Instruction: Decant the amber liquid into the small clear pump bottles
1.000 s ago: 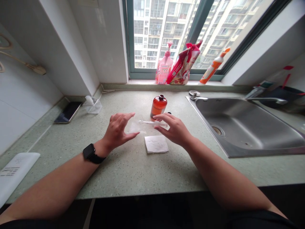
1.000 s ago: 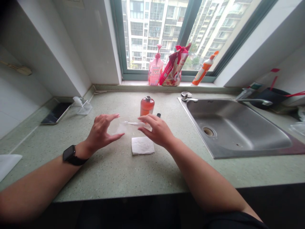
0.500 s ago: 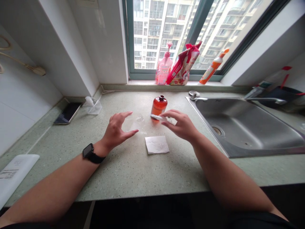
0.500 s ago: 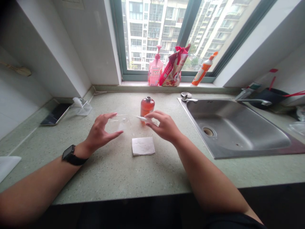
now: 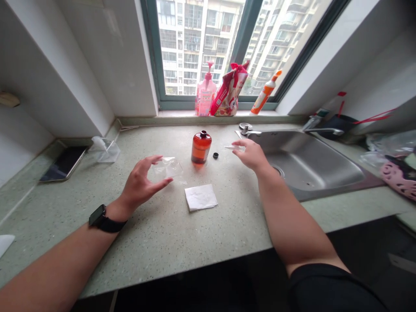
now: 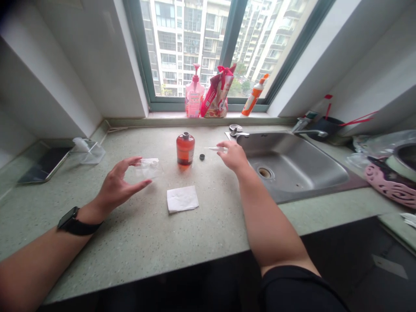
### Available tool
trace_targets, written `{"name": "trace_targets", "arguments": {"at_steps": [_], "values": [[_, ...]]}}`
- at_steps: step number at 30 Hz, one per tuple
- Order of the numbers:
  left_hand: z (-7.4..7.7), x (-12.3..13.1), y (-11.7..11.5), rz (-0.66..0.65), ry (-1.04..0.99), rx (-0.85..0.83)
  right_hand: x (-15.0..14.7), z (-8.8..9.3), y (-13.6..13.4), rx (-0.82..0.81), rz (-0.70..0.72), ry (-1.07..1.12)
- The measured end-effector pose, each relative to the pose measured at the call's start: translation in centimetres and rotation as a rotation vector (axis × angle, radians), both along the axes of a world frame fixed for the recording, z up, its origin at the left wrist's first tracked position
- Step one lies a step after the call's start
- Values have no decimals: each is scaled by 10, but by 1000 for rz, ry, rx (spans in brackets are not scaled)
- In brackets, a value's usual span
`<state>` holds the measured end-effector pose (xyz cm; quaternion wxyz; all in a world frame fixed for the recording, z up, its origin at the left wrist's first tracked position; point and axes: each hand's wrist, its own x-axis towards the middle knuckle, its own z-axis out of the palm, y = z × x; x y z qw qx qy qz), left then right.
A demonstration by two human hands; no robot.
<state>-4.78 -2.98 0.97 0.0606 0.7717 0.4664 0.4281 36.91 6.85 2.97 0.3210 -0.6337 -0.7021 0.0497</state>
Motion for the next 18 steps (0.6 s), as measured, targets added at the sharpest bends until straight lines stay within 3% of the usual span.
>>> {"name": "trace_targets", "arguments": {"at_steps": [4, 18], "values": [[0, -2, 1, -1, 16, 1, 0, -12, 4, -109, -65, -187], [0, -3, 2, -17, 37, -4, 4, -37, 14, -216, -40, -254]]}}
